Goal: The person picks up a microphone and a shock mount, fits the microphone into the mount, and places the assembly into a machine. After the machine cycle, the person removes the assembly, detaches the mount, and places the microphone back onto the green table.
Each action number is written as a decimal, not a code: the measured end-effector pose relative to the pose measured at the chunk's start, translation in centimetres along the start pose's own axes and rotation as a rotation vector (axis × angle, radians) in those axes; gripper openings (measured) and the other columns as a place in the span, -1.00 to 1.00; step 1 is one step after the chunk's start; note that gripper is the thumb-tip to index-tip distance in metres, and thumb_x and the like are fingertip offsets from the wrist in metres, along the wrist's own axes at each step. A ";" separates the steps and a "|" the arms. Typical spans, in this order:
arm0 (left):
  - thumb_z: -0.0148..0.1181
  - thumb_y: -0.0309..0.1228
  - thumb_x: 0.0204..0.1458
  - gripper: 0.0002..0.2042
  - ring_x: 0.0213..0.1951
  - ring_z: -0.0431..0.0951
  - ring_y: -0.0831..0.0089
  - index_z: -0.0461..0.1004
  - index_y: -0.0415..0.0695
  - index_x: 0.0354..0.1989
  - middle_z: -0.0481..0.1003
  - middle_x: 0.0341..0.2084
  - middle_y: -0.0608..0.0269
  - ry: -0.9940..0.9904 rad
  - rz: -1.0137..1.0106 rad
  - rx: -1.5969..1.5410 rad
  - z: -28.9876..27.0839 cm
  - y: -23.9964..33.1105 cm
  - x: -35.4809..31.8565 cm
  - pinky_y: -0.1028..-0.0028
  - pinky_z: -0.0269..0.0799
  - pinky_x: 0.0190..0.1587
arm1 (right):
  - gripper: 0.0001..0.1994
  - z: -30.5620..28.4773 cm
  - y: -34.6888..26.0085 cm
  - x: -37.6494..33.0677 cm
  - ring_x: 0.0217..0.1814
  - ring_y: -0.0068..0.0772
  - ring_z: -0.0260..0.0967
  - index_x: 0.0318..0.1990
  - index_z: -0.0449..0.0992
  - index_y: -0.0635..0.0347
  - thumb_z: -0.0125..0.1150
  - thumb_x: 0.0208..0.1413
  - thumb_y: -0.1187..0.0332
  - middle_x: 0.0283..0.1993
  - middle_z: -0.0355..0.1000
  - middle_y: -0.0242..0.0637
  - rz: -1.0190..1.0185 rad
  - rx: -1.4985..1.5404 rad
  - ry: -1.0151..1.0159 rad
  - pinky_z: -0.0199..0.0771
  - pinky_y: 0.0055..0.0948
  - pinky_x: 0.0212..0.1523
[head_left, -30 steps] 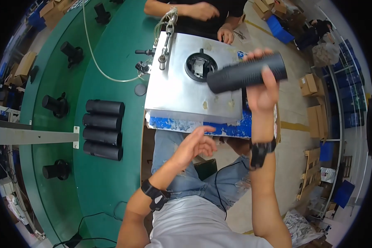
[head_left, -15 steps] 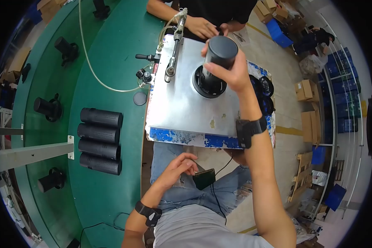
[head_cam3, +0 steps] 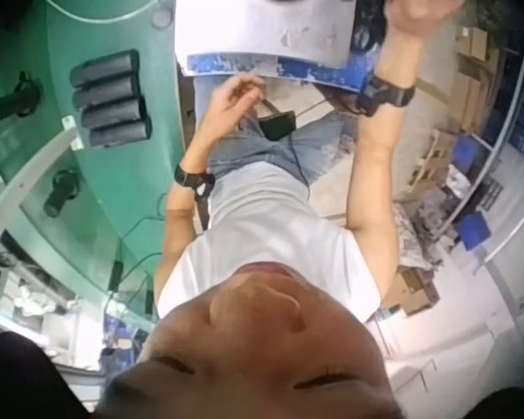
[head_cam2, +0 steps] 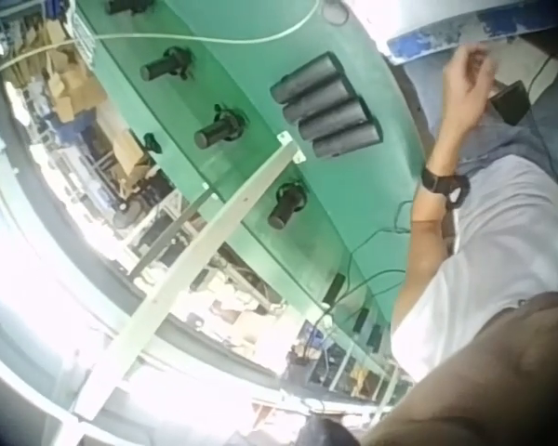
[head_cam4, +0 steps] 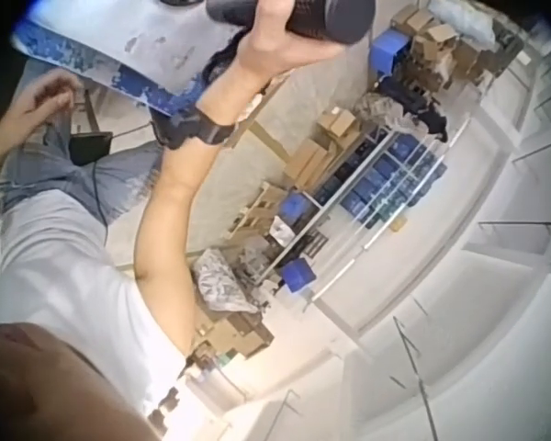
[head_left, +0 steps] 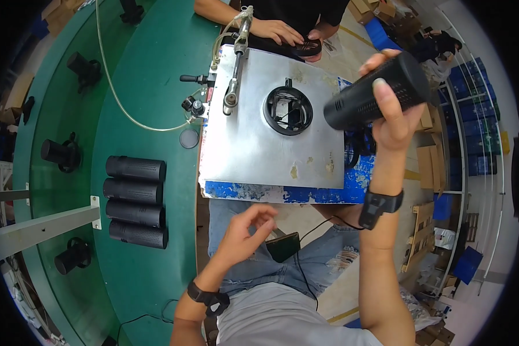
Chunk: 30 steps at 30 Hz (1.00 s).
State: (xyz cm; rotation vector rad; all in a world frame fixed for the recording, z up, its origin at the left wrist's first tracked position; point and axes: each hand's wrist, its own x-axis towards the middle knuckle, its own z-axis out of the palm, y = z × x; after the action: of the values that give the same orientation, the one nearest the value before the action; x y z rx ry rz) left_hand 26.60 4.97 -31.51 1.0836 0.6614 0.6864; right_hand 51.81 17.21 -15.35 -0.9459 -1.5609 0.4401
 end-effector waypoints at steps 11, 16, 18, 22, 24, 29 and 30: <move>0.30 -0.21 -0.11 -0.57 -0.56 0.57 0.05 0.43 -0.19 -0.10 0.52 -0.65 0.01 0.349 0.181 1.345 1.3 6.4 14.7 0.20 0.47 -0.51 | -0.19 -1.4 6.2 0.3 -0.04 -0.08 0.41 0.17 0.31 0.02 0.31 -0.47 0.30 -0.08 0.46 -0.09 0.505 -0.582 -1.233 0.36 -0.29 0.01; 0.29 -0.24 -0.09 -0.70 -0.53 0.57 0.07 0.50 -0.04 -0.16 0.52 -0.66 0.04 0.423 0.289 1.238 1.0 4.3 14.3 0.20 0.46 -0.47 | -0.29 -1.5 7.4 0.1 -0.10 -0.10 0.41 0.07 0.37 0.05 0.32 -0.47 0.30 -0.12 0.46 -0.12 0.559 -0.517 -1.256 0.38 -0.32 -0.05; 0.28 -0.25 -0.08 -0.73 -0.51 0.57 0.07 0.52 0.01 -0.19 0.52 -0.66 0.06 0.426 0.287 1.199 1.4 4.4 14.4 0.21 0.45 -0.46 | -0.33 -1.8 7.6 0.4 -0.12 -0.11 0.41 0.03 0.39 0.07 0.32 -0.46 0.30 -0.14 0.46 -0.14 0.586 -0.497 -1.252 0.38 -0.33 -0.08; 0.24 -0.26 -0.03 -0.74 -0.53 0.55 0.11 0.53 0.03 -0.15 0.51 -0.68 0.11 0.325 0.272 1.110 0.6 5.0 14.7 0.24 0.43 -0.46 | -0.43 -1.4 7.6 0.7 -0.18 -0.17 0.40 -0.10 0.43 0.09 0.34 -0.46 0.30 -0.20 0.46 -0.21 0.618 -0.523 -1.280 0.39 -0.32 -0.13; 0.22 -0.24 -0.01 -0.74 -0.55 0.55 0.13 0.53 0.04 -0.13 0.51 -0.68 0.13 0.273 0.292 1.110 0.1 4.6 14.8 0.25 0.42 -0.45 | -0.43 -2.2 7.7 0.0 -0.20 -0.17 0.40 -0.10 0.43 0.08 0.35 -0.46 0.30 -0.22 0.45 -0.21 0.573 -0.519 -1.262 0.39 -0.31 -0.14; 0.12 -0.27 0.06 -0.76 -0.61 0.54 0.15 0.52 0.00 -0.11 0.49 -0.71 0.08 0.240 0.393 1.482 0.5 4.7 14.5 0.25 0.41 -0.55 | -0.28 -2.9 5.2 -1.5 -0.22 0.03 0.46 0.12 0.36 -0.07 0.35 -0.42 0.30 -0.33 0.50 -0.06 0.346 -0.733 -1.249 0.45 -0.18 -0.24; 0.12 -0.27 0.06 -0.76 -0.61 0.54 0.15 0.52 0.00 -0.11 0.49 -0.71 0.08 0.236 0.397 1.473 0.7 4.6 14.7 0.25 0.41 -0.55 | -0.28 -3.0 4.6 -2.0 -0.22 0.03 0.46 0.12 0.36 -0.07 0.35 -0.42 0.30 -0.33 0.50 -0.06 0.354 -0.741 -1.250 0.45 -0.18 -0.24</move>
State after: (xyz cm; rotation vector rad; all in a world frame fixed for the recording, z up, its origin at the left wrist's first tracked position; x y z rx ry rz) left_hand 35.48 17.35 -29.04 2.5610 1.2190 0.6174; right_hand 56.08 17.76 -19.35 -1.6891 -2.8045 0.8116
